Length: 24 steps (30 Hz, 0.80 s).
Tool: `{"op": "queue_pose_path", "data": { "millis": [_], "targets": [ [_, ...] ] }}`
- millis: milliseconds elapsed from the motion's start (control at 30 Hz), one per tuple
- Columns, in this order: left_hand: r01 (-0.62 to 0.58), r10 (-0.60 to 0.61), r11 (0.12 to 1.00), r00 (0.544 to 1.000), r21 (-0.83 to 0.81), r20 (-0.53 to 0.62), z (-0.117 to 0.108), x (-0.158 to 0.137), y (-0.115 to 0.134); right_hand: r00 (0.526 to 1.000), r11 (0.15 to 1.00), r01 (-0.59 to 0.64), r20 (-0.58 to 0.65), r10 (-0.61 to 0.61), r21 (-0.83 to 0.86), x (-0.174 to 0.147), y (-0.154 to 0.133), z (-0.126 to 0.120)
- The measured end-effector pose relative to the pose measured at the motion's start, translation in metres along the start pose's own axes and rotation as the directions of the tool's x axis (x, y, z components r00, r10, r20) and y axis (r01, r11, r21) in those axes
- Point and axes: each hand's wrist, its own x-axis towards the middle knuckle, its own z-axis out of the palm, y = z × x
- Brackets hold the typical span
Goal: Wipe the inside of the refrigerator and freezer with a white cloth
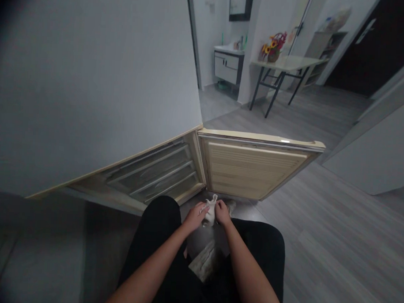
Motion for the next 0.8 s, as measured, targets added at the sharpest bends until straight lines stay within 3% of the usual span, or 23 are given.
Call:
{"op": "queue_pose_path", "data": {
  "millis": [167,433,533,567,633,700,800],
  "targets": [
    [0.06,-0.077,0.993,0.982,-0.102,-0.175,-0.034,0.003,-0.005,0.979,0.998,0.067,-0.19,-0.069,-0.015,-0.021,-0.018,0.015],
    [0.126,-0.19,0.964,0.942,-0.233,-0.278,-0.039,-0.005,-0.011,0.987,0.996,0.072,-0.149,-0.063,0.055,-0.06,-0.037,0.019],
    [0.095,-0.154,0.973,0.946,-0.209,-0.286,-0.049,-0.008,-0.003,0.923,0.965,0.26,-0.292,-0.25,-0.002,-0.086,-0.053,0.028],
    [0.081,-0.135,0.978,0.949,-0.193,-0.284,-0.053,-0.008,0.002,0.889,0.93,0.364,-0.28,-0.362,-0.046,-0.096,-0.058,0.033],
    [0.054,-0.093,0.987,0.961,-0.153,-0.261,-0.061,-0.008,0.013,0.829,0.835,0.543,-0.096,-0.55,-0.093,-0.117,-0.067,0.043],
    [0.028,-0.051,0.993,0.976,-0.112,-0.213,-0.067,-0.008,0.026,0.806,0.805,0.589,0.117,-0.58,-0.067,-0.132,-0.07,0.057],
    [-0.013,0.007,0.999,0.992,-0.047,-0.123,-0.071,-0.011,0.047,0.891,0.897,0.443,0.114,-0.44,-0.001,-0.138,-0.064,0.072]
  ]
}}
